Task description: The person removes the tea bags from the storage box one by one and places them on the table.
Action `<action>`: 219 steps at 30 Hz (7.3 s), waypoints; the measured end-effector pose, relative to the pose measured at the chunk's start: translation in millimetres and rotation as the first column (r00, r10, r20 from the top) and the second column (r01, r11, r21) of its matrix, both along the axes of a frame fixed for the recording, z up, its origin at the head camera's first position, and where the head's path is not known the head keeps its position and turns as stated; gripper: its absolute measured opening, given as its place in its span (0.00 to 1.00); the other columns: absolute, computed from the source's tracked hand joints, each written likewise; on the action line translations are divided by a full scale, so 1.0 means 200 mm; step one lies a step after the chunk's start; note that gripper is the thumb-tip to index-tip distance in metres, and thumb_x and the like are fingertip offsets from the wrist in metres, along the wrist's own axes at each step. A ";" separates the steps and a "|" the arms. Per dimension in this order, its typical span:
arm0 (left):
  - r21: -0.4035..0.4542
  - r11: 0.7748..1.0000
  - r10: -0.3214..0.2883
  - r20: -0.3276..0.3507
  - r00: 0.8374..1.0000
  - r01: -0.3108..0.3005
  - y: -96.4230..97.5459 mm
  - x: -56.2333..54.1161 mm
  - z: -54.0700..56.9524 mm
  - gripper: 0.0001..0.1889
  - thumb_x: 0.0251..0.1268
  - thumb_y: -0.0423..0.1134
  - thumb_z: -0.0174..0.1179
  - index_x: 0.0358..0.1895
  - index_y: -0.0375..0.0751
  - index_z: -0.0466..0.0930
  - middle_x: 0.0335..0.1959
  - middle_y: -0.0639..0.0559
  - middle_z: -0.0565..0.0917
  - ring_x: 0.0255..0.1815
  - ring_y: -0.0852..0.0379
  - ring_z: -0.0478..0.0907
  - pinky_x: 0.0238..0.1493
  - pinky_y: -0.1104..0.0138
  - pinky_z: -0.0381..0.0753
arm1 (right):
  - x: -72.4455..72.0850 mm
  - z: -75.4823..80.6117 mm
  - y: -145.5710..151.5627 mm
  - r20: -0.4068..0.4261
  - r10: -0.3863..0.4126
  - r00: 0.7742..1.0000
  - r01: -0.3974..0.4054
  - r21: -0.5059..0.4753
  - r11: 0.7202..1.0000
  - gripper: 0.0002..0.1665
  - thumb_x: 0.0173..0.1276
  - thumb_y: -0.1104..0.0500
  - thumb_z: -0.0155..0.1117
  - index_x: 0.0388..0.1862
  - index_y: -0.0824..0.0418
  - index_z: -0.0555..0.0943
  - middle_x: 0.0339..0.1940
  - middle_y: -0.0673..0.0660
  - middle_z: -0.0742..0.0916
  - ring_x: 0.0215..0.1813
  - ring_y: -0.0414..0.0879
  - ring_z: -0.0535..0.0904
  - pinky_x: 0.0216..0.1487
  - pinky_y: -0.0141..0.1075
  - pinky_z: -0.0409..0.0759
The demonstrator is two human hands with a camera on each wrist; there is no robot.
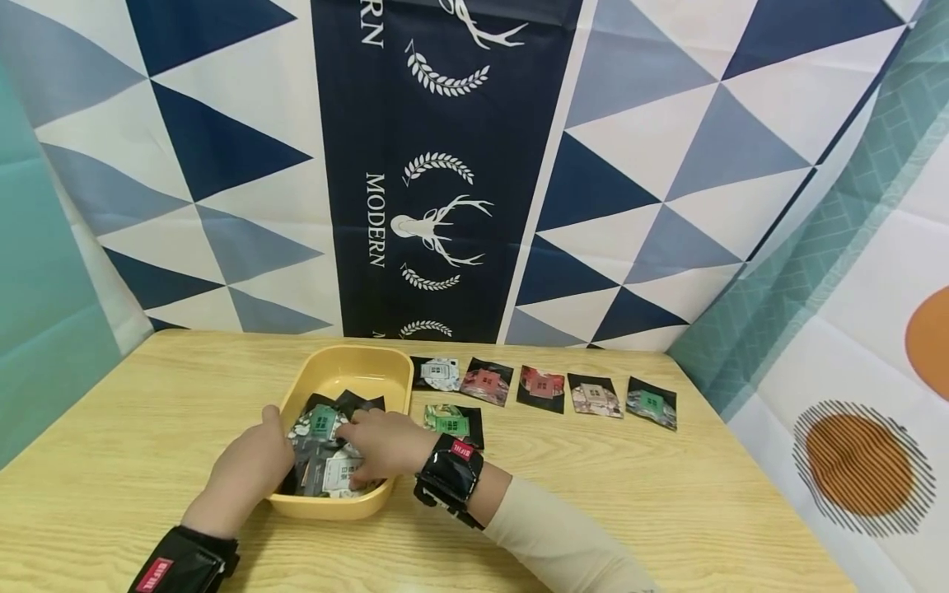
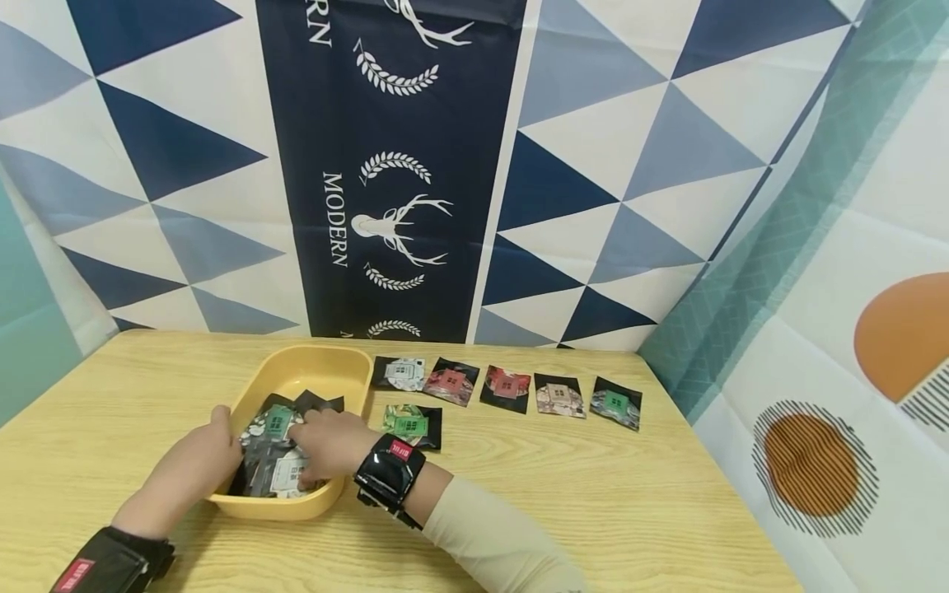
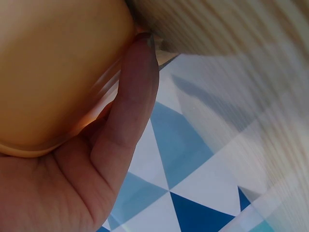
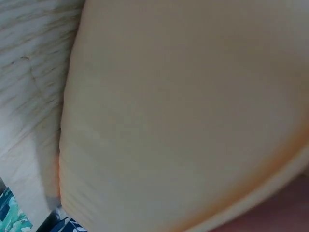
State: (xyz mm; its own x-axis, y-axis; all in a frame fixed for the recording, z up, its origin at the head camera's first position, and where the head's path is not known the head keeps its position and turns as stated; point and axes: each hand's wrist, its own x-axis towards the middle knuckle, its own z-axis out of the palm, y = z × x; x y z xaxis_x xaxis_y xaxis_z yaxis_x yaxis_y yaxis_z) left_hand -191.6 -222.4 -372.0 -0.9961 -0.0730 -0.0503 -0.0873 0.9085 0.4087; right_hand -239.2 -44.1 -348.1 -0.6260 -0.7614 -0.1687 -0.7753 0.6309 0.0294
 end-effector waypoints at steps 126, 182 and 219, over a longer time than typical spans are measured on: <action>-0.004 1.000 0.001 0.015 1.000 -0.001 -0.01 -0.03 0.01 0.28 0.65 0.30 0.42 0.62 0.14 0.46 0.27 0.32 0.78 0.21 0.50 0.77 0.20 0.61 0.71 | -0.21 -0.11 1.07 0.397 -0.402 0.825 0.537 -0.331 0.776 0.36 0.60 0.67 0.63 0.68 0.64 0.64 0.48 0.62 0.82 0.33 0.50 0.76 0.37 0.40 0.71; -0.013 1.000 0.003 -0.005 1.000 -0.003 -0.01 -0.02 0.00 0.22 0.67 0.31 0.39 0.57 0.16 0.50 0.21 0.38 0.76 0.18 0.52 0.74 0.19 0.62 0.69 | 0.01 0.02 0.09 0.070 0.014 0.997 0.015 -0.406 0.914 0.18 0.67 0.57 0.59 0.56 0.54 0.78 0.55 0.51 0.79 0.55 0.40 0.76 0.52 0.26 0.73; -0.008 0.999 -0.038 -0.064 0.997 0.038 -0.02 -0.01 -0.02 0.21 0.63 0.29 0.40 0.54 0.14 0.52 0.16 0.42 0.73 0.13 0.53 0.71 0.14 0.63 0.66 | 0.04 -0.08 -0.12 -0.103 -0.098 0.990 0.087 -0.099 0.991 0.36 0.55 0.34 0.63 0.56 0.53 0.73 0.40 0.48 0.77 0.39 0.39 0.73 0.31 0.30 0.71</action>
State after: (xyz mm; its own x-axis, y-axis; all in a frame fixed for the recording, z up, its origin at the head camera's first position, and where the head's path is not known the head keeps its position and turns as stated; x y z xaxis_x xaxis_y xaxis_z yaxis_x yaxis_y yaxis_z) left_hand -193.2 -225.9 -375.0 -0.9993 -0.0352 0.0138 -0.0265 0.9135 0.4059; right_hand -231.7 -67.3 -363.2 -0.7051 -0.7086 -0.0272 -0.7090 0.7037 0.0470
